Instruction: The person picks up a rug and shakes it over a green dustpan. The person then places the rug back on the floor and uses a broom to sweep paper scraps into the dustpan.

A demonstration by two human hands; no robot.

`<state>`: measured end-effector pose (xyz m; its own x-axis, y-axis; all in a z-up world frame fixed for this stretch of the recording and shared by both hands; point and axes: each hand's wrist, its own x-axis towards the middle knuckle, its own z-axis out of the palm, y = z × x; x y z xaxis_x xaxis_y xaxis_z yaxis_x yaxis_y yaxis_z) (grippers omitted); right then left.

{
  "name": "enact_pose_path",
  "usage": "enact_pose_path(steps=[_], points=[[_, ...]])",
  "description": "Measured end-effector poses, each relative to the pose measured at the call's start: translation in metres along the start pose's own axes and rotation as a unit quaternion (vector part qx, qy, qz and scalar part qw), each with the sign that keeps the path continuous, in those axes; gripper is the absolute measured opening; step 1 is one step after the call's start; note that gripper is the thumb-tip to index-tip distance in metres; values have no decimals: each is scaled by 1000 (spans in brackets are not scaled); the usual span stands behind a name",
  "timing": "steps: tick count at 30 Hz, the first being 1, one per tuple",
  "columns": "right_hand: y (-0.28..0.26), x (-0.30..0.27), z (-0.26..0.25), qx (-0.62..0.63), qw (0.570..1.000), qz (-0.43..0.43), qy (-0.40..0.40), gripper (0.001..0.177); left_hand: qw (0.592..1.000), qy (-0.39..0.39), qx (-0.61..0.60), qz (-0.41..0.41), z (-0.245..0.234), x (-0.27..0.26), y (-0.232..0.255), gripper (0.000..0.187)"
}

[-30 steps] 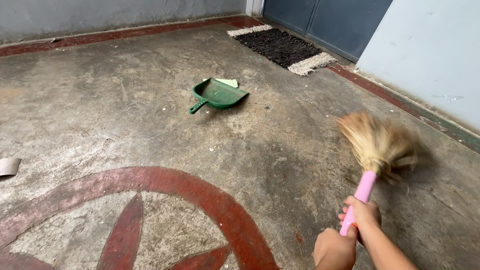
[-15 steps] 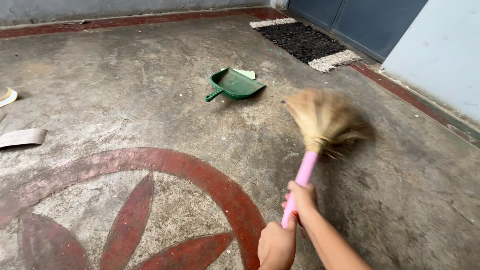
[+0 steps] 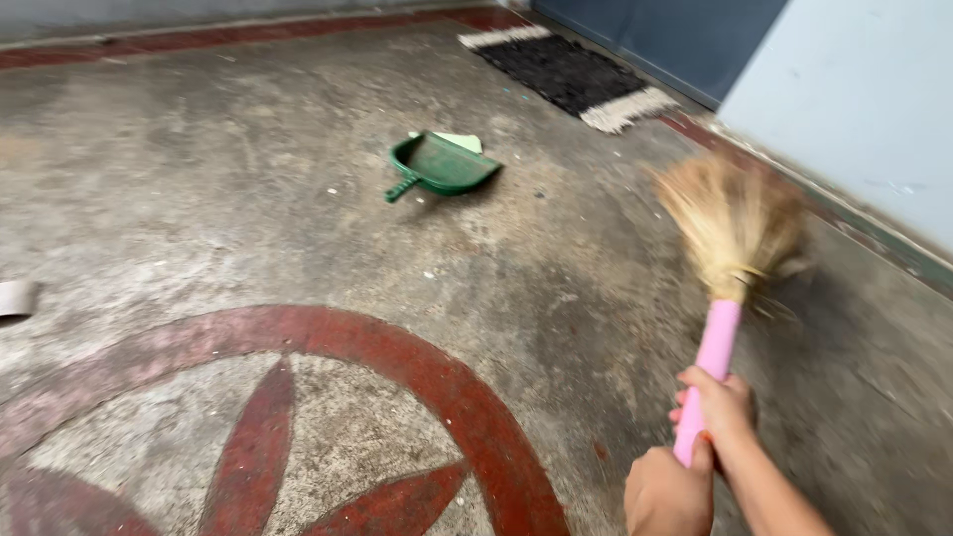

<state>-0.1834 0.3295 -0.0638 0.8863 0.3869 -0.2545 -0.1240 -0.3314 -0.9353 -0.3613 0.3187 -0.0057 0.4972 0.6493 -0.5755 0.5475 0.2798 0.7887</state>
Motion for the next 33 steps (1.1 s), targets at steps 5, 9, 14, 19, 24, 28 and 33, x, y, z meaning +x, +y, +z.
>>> enact_pose_path(steps=[5, 9, 14, 19, 24, 28, 33], points=[[71, 0, -42, 27, 994, 75, 69, 24, 995, -63, 70, -31, 26, 14, -35, 76], [91, -17, -3, 28, 993, 81, 80, 25, 992, -52, 100, -64, 16, 37, -76, 83], [65, -29, 89, 80, 992, 87, 52, 28, 990, -6, 135, -39, -72, 53, -75, 80], [37, -44, 192, 107, 991, 83, 1, 25, 992, 54, 92, -73, -159, 60, -74, 73], [29, -58, 252, 71, 990, 63, -104, 29, 980, 158, 86, -83, -172, 87, -106, 71], [20, -61, 243, 52, 989, 24, -135, 32, 955, 259, 68, -130, -125, 95, -104, 63], [-52, -34, 194, -49, 995, 6, -85, 26, 986, 147, -5, -81, -117, 66, -22, 70]])
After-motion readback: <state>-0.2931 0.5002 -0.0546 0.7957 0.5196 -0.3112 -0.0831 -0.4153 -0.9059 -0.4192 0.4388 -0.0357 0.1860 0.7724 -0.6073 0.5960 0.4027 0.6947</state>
